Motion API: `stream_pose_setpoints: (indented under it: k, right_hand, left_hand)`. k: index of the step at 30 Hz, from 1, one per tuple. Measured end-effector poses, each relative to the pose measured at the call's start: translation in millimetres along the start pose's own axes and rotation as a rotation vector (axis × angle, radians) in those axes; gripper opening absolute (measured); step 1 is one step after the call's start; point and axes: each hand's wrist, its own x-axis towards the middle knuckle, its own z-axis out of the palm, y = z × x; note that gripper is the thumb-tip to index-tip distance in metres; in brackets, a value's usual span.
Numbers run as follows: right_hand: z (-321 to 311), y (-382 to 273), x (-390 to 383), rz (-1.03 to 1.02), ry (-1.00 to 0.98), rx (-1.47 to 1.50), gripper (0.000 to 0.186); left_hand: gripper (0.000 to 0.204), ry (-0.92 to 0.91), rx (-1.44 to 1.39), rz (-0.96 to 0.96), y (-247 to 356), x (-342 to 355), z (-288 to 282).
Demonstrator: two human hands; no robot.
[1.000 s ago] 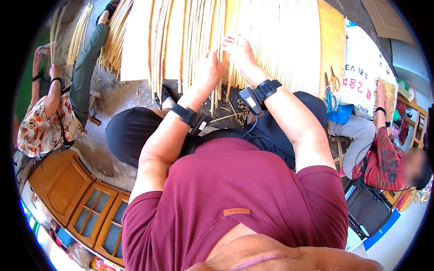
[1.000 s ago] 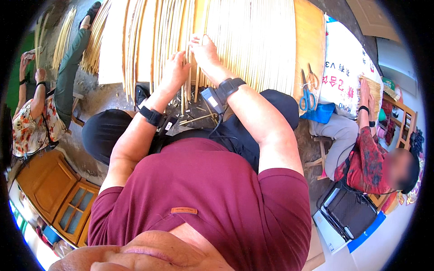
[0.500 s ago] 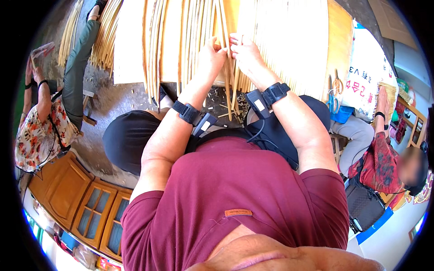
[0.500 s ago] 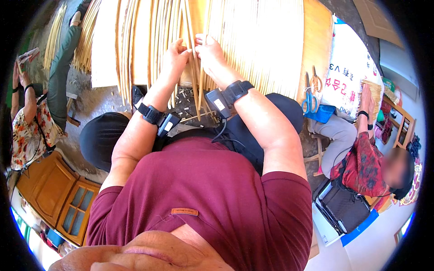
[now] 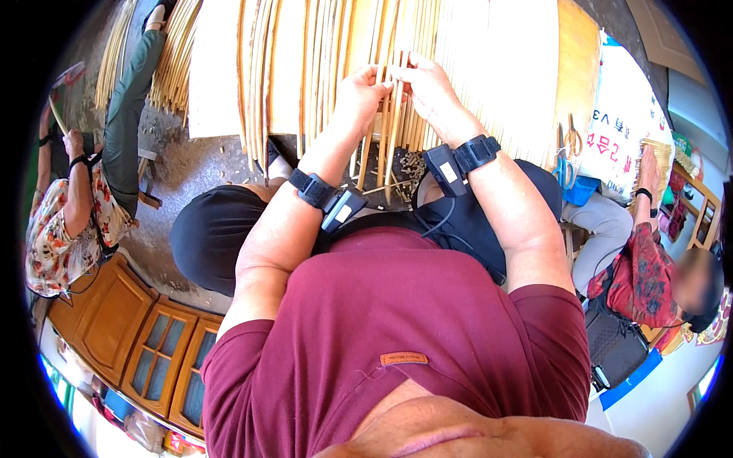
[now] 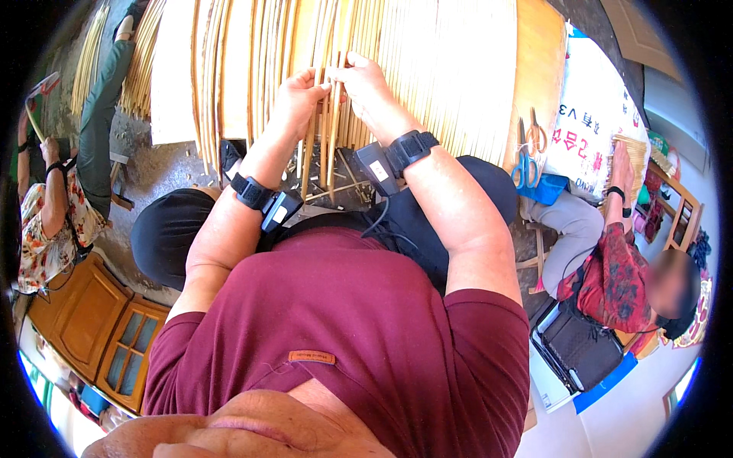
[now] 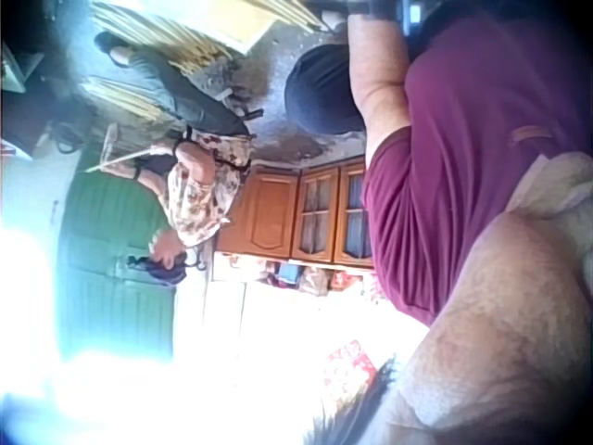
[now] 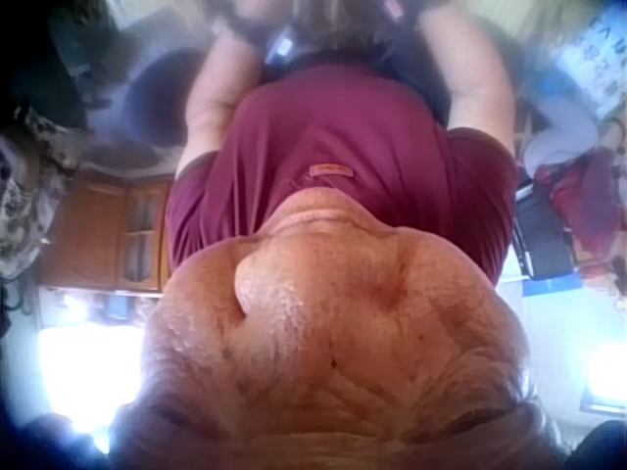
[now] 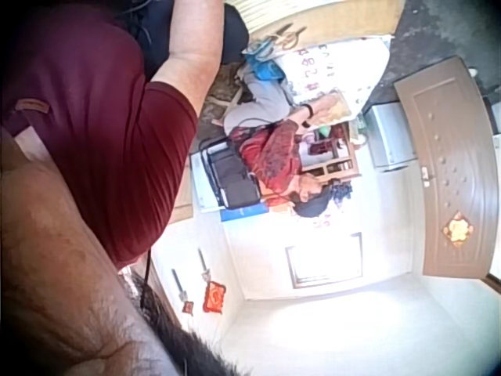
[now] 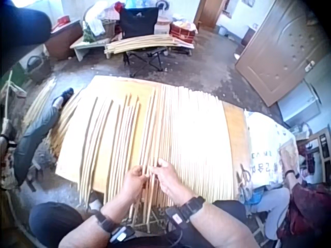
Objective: The recorder is shown arranging and cutting thin bamboo strips to prepare them for weaving or assembly into a blind or mat.
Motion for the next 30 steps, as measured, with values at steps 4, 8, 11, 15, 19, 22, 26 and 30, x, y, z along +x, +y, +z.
stream_pose_setpoints:
  k: [4,8,11,15,19,22,26,30]
  right_hand:
    - [-2.7,-1.0,-0.3,-0.013,-0.011,-0.077,0.009]
    - [-2.8,-4.1,-3.1,0.002,-0.023,-0.088,0.009]
    - [-8.1,4.2,4.8,0.003,-0.023,-0.116,0.01]
    - [-9.4,7.5,5.0,-0.002,0.027,-0.107,0.014]
    - [-4.0,7.2,0.1,-0.011,0.098,-0.052,0.017]
    - [-6.9,7.4,0.0,-0.009,0.09,-0.062,0.017]
    - [-6.4,8.8,1.1,-0.042,0.02,-0.072,0.017]
    - [-6.3,9.2,1.5,-0.088,0.006,-0.148,0.018]
  left_hand:
    - [0.015,-0.04,-0.11,-0.085,7.3,-2.8,-6.4]
    - [0.015,-0.062,-0.163,-0.085,9.3,-6.4,-9.6]
    - [0.013,-0.05,-0.132,-0.082,9.6,-7.8,-9.3]
    - [0.025,0.058,0.235,0.014,3.0,-7.7,-10.6]
    - [0.044,0.252,0.85,0.489,-5.0,-11.0,-7.4]
    - [0.039,0.236,1.001,0.456,4.4,-24.2,2.6]
    - [0.033,0.242,1.095,0.498,2.8,-30.2,7.4]
    - [0.034,0.323,1.139,0.841,1.0,-31.4,9.3]
